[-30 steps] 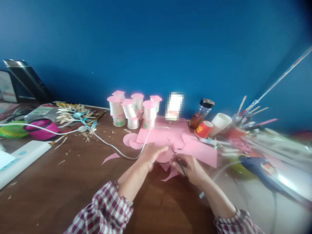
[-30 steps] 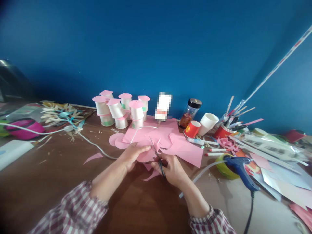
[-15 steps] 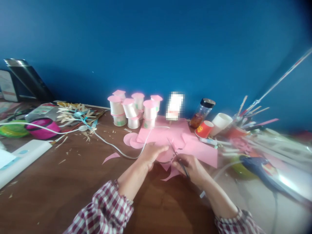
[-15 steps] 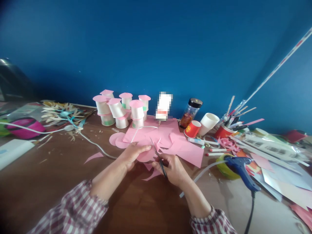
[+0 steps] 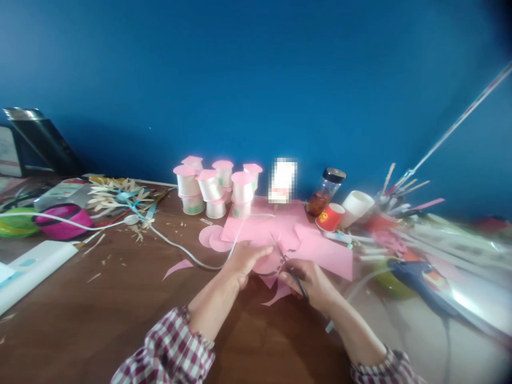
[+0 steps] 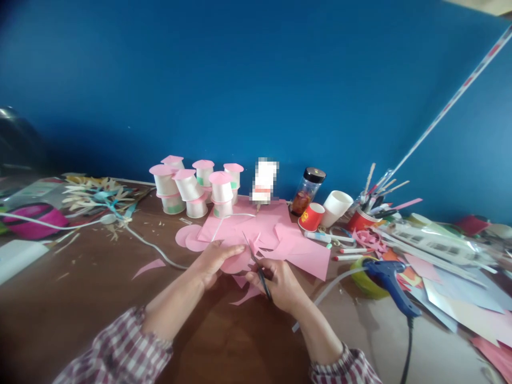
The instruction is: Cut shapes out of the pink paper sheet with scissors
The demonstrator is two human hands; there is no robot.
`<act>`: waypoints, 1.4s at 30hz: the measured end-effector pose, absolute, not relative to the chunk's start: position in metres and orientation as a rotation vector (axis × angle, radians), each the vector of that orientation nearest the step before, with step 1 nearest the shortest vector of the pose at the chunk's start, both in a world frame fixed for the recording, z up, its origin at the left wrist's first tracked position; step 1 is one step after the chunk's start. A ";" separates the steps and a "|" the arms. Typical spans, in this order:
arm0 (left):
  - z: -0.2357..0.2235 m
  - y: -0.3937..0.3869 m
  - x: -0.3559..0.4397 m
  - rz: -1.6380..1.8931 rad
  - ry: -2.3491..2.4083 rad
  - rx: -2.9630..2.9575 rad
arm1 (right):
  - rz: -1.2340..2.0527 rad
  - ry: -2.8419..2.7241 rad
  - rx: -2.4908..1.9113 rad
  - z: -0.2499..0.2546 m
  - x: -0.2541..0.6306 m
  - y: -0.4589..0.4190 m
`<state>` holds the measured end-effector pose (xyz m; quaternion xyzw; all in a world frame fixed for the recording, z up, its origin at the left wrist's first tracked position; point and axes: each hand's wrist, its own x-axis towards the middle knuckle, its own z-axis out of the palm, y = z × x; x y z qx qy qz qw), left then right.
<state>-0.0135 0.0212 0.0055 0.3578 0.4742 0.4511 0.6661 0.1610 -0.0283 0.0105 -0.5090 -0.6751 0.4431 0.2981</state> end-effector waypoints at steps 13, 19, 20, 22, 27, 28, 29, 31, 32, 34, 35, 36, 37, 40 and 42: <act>0.000 0.022 -0.014 1.020 1.023 0.854 | 1.150 -1.803 -1.342 0.013 0.161 -0.028; 0.003 0.021 -0.014 1.011 1.012 0.828 | 1.118 -1.820 -1.344 0.016 0.160 -0.028; 0.003 0.021 -0.014 1.009 1.012 0.822 | 1.115 -1.822 -1.348 0.016 0.160 -0.029; 0.003 0.022 -0.015 1.005 1.009 0.820 | 1.113 -1.827 -1.352 0.016 0.161 -0.029; 0.004 0.022 -0.015 1.003 1.029 0.822 | 1.123 -1.825 -1.348 0.016 0.161 -0.029; 0.005 0.022 -0.014 1.002 1.020 0.827 | 1.128 -1.822 -1.348 0.016 0.161 -0.029; 0.006 0.022 -0.014 1.002 1.012 0.831 | 1.134 -1.817 -1.349 0.016 0.161 -0.029; 0.008 0.021 -0.014 1.005 1.009 0.825 | 1.145 -1.807 -1.350 0.015 0.160 -0.029; 0.009 0.020 -0.014 1.004 1.015 0.817 | 1.150 -1.803 -1.351 0.015 0.160 -0.028; 0.011 0.020 -0.015 0.997 1.031 0.802 | 1.158 -1.793 -1.355 0.013 0.161 -0.028; 0.011 0.020 -0.015 0.992 1.038 0.797 | 1.163 -1.789 -1.358 0.012 0.162 -0.028; 0.012 0.020 -0.015 0.989 1.046 0.794 | 1.170 -1.788 -1.360 0.012 0.162 -0.028; 0.012 0.020 -0.016 0.985 1.053 0.794 | 1.179 -1.784 -1.362 0.011 0.163 -0.028; 0.012 0.020 -0.016 0.980 1.062 0.816 | 1.209 -1.776 -1.356 0.009 0.164 -0.028; 0.012 0.020 -0.016 0.974 1.063 0.842 | 1.217 -1.773 -1.357 0.008 0.164 -0.028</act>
